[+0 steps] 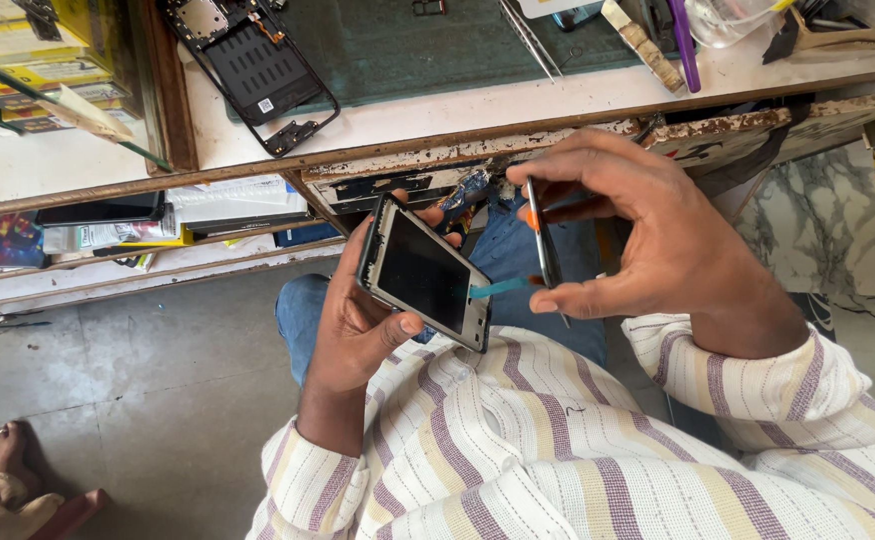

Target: The person uses tweezers and a small brush to clean and adjust components on a disassembled white smartphone. They then use a purple plastic pry tool to separate the screen assembly from the frame and peel back a black adhesive strip to expose internal connectors.

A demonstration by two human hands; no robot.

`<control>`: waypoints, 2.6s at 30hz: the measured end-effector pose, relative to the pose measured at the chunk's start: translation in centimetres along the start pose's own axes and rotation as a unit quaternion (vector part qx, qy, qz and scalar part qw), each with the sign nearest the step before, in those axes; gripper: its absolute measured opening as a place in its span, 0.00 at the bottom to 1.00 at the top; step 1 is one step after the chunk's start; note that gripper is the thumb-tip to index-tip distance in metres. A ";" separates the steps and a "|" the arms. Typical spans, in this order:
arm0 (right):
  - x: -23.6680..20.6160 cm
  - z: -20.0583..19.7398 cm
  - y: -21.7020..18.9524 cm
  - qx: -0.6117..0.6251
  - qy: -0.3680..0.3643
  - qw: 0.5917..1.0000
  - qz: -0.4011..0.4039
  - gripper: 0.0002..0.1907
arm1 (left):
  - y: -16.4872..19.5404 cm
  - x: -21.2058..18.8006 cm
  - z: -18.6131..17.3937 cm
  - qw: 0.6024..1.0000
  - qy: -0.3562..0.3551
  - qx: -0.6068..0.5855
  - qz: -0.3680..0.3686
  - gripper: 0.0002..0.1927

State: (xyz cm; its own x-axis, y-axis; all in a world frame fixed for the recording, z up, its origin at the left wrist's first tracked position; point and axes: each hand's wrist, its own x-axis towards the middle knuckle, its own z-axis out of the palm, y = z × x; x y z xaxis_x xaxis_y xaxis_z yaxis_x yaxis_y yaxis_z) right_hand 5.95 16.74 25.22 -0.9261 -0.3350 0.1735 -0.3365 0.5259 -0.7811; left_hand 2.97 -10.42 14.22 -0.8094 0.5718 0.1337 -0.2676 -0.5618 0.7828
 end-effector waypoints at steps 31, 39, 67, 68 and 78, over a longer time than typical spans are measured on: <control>2.2 8.6 3.5 0.121 0.000 0.984 0.127 0.40 | -3.6 -0.1 -1.6 0.992 0.061 0.103 -0.050 0.50; 2.1 9.2 3.0 0.182 0.010 0.972 0.149 0.45 | -3.2 0.3 -1.3 0.992 0.060 0.075 -0.082 0.50; -2.7 10.5 3.6 -0.050 0.078 0.992 -0.090 0.32 | -3.8 0.4 -2.1 0.972 0.175 -0.146 0.047 0.48; -2.7 10.6 3.7 -0.059 0.080 0.991 -0.093 0.32 | -3.9 0.3 -2.2 0.972 0.175 -0.148 0.045 0.48; -2.4 10.8 3.5 -0.071 0.085 0.989 -0.096 0.33 | -4.2 0.5 -2.3 0.971 0.186 -0.146 0.043 0.47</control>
State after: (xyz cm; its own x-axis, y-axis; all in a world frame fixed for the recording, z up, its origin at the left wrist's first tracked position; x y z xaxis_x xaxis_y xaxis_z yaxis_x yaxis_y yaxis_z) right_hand 8.84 10.90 15.59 -0.8539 -0.3099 0.4182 -0.5187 0.5737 -0.6339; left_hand 2.47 -9.17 9.60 -0.9534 0.2906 -0.0813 -0.2843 -0.7747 0.5648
